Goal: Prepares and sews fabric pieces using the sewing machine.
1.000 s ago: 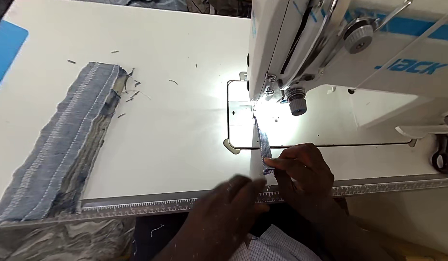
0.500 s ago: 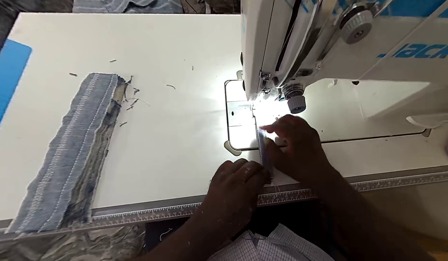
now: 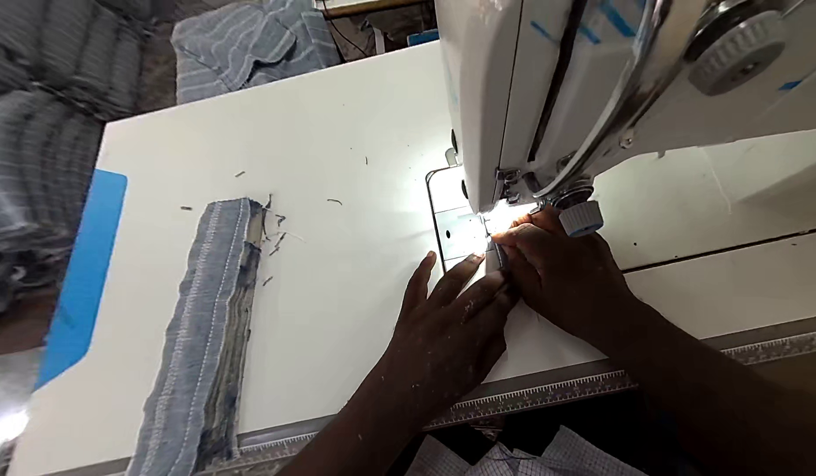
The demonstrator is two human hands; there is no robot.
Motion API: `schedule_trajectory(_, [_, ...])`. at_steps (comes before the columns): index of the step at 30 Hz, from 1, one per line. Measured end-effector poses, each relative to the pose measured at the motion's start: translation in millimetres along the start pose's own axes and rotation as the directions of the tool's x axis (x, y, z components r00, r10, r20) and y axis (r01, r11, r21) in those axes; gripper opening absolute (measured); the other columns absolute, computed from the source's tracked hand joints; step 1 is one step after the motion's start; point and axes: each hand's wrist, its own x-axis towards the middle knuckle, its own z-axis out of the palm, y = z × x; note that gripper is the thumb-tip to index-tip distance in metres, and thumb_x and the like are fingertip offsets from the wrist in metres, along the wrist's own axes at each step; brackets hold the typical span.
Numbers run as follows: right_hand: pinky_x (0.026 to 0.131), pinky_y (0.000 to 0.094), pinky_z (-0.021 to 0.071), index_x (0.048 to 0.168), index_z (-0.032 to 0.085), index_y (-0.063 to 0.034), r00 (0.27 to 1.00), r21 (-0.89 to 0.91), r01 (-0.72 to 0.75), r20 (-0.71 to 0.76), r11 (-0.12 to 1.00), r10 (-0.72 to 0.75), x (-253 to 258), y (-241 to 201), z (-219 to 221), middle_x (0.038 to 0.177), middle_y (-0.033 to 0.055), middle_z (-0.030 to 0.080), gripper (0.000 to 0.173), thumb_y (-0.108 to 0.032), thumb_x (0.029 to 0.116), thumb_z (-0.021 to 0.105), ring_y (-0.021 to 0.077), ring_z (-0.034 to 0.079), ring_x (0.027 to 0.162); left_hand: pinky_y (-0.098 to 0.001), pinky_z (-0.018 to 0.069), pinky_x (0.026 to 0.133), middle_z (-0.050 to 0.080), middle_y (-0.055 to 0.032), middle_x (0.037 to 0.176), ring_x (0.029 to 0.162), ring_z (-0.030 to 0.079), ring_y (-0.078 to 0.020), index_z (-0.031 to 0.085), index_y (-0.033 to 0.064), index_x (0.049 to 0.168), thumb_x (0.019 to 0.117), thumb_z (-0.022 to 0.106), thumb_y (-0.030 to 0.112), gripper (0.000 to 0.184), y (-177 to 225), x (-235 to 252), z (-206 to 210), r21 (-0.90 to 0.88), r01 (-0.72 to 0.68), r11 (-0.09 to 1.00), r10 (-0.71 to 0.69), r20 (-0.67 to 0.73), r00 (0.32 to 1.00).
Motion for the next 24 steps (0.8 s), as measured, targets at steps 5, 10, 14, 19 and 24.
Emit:
schedule_trajectory(5, [0.086, 0.0352, 0.0535, 0.106, 0.074, -0.0138, 0.999, 0.037, 0.000, -0.038, 0.999, 0.001, 3, 2, 0, 0.104, 0.0070, 0.070, 0.023, -0.022, 0.1010, 0.053, 0.0228, 0.065, 0.101, -0.0626, 0.0280, 0.119, 0.064, -0.0004, 0.140, 0.144, 0.046, -0.0288, 0.074, 0.0171, 0.123, 0.0996, 0.049, 0.024, 0.035, -20, 17, -1, 0.018, -0.017, 1.000, 0.018, -0.022, 1.000])
schedule_trajectory(10, [0.088, 0.0480, 0.0538, 0.120, 0.073, -0.0108, 0.992, -0.083, 0.093, 0.097, 0.992, -0.085, -2, 5, -7, 0.127, 0.0109, 0.068, 0.034, -0.015, 0.0974, 0.047, 0.0324, 0.063, 0.113, -0.0576, 0.0325, 0.117, 0.064, -0.0053, 0.135, 0.137, 0.049, -0.0311, 0.071, 0.0172, 0.129, 0.0992, 0.052, 0.028, 0.037, -26, 26, 4, 0.038, 0.051, 0.998, -0.048, -0.086, 0.995])
schedule_trajectory(14, [0.084, 0.0532, 0.0512, 0.125, 0.072, -0.0131, 0.984, -0.123, 0.164, 0.095, 0.979, -0.153, 8, 22, 0, 0.122, 0.0139, 0.070, 0.039, -0.018, 0.0998, 0.043, 0.0371, 0.064, 0.111, -0.0525, 0.0366, 0.113, 0.065, -0.0064, 0.131, 0.128, 0.055, -0.0274, 0.070, 0.0158, 0.130, 0.0981, 0.052, 0.028, 0.039, -24, 20, 9, 0.072, 0.057, 0.996, -0.047, -0.129, 0.991])
schedule_trajectory(19, [0.099, 0.0455, 0.0507, 0.123, 0.073, -0.0100, 0.948, -0.006, 0.307, 0.090, 0.952, -0.305, 17, 49, -6, 0.113, 0.0119, 0.073, 0.038, -0.021, 0.0974, 0.046, 0.0308, 0.066, 0.112, -0.0512, 0.0385, 0.114, 0.068, -0.0068, 0.123, 0.128, 0.056, -0.0277, 0.074, 0.0144, 0.116, 0.0989, 0.054, 0.027, 0.030, -24, 15, 11, 0.066, 0.060, 0.996, -0.046, -0.198, 0.979])
schedule_trajectory(24, [0.094, 0.0394, 0.0537, 0.128, 0.072, -0.0121, 0.963, -0.052, 0.234, 0.149, 0.971, -0.224, 2, 33, -15, 0.118, 0.0130, 0.068, 0.038, -0.011, 0.0965, 0.050, 0.0285, 0.064, 0.110, -0.0559, 0.0342, 0.116, 0.064, -0.0114, 0.133, 0.137, 0.049, -0.0342, 0.075, 0.0135, 0.113, 0.0983, 0.055, 0.028, 0.029, -22, 17, 11, 0.045, 0.072, 0.996, -0.059, -0.234, 0.971])
